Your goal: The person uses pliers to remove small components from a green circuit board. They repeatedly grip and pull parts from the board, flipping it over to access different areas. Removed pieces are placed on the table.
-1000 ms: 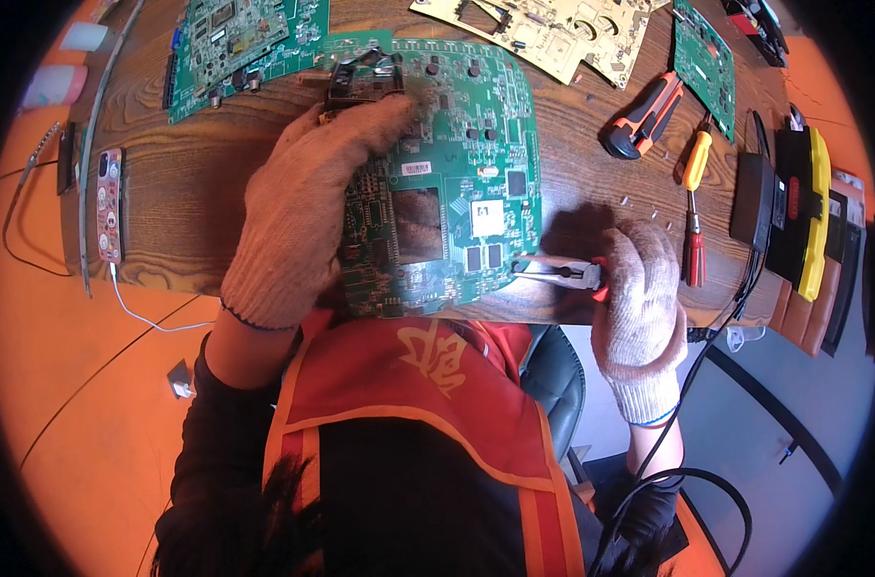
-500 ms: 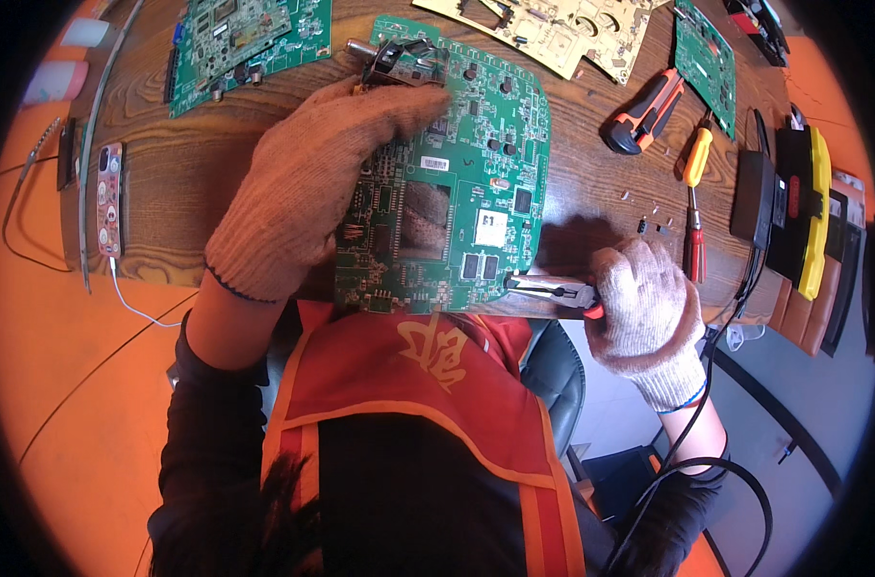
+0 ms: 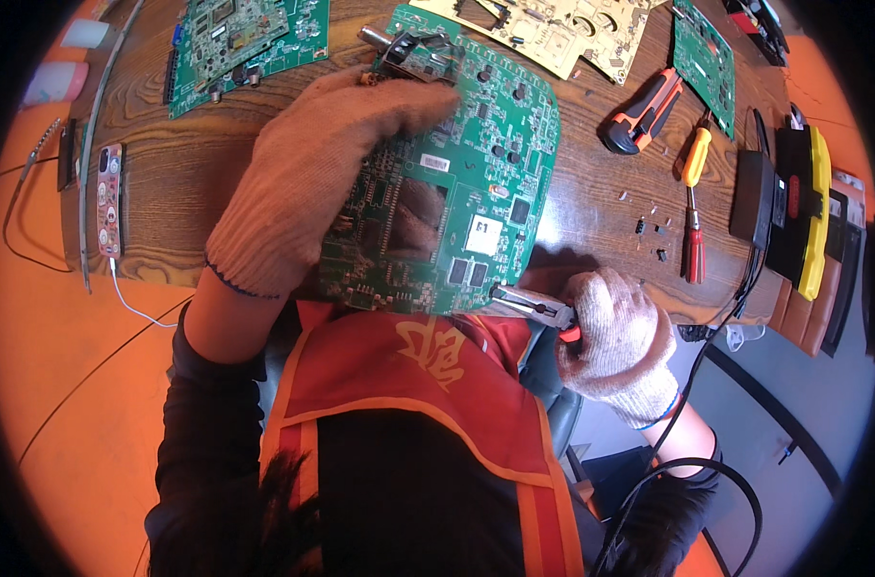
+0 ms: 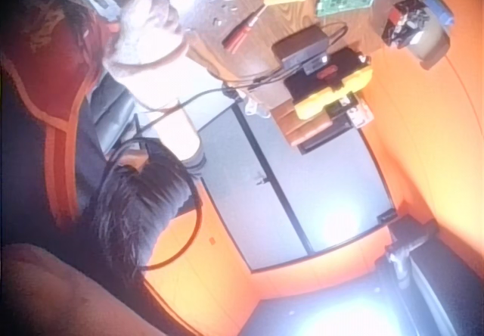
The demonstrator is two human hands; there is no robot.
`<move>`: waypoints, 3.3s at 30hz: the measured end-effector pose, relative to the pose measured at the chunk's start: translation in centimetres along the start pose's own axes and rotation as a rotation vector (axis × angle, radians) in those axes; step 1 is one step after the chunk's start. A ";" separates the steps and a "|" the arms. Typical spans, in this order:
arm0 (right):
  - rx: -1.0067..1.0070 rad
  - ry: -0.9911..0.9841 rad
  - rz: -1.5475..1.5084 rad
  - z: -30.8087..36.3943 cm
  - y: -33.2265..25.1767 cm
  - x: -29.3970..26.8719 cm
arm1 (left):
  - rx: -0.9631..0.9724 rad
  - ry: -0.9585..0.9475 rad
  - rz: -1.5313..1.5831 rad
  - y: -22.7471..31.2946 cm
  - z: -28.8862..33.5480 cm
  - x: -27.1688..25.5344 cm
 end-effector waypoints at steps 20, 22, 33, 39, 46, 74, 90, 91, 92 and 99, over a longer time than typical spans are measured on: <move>0.433 0.132 -1.838 0.6 -0.1 3.4 | 0.159 0.223 0.290 -3.4 -0.5 1.8; 0.483 0.106 -2.078 1.2 0.0 3.1 | 0.161 0.245 0.319 -3.6 -0.7 1.6; 0.533 -0.316 -1.909 1.7 -1.3 0.4 | 0.199 0.076 0.518 -3.1 0.1 1.7; 0.600 -0.564 -1.973 1.6 -1.5 0.8 | 0.218 0.024 0.542 -3.5 -0.6 1.6; 0.473 -0.538 -2.104 1.7 -1.0 3.0 | 0.241 0.128 0.438 -3.4 -0.4 1.5; 0.223 0.216 -1.064 2.9 -3.7 0.4 | 0.193 -0.006 0.593 -2.9 0.4 1.8; 0.245 0.686 0.154 -2.1 -0.5 0.7 | 0.354 0.127 0.591 -3.3 2.0 2.9; 0.233 0.690 0.186 -2.2 -0.4 0.6 | 0.368 0.133 0.562 -3.2 2.0 2.9; 0.214 0.681 0.230 -2.2 -0.3 0.5 | 0.339 0.157 0.520 -3.2 2.0 2.8; 0.225 0.519 0.089 -1.7 -0.6 -0.4 | 0.282 0.289 0.552 -2.9 1.8 2.6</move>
Point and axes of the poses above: each hand's wrist, its own z-axis away from the middle knuckle, its own x-axis out of the palm, y = z × x, the point moved 2 cm from there along -z, towards the middle knuckle, and after that the axes turned 7 degrees about -z, right-handed, at the moved point
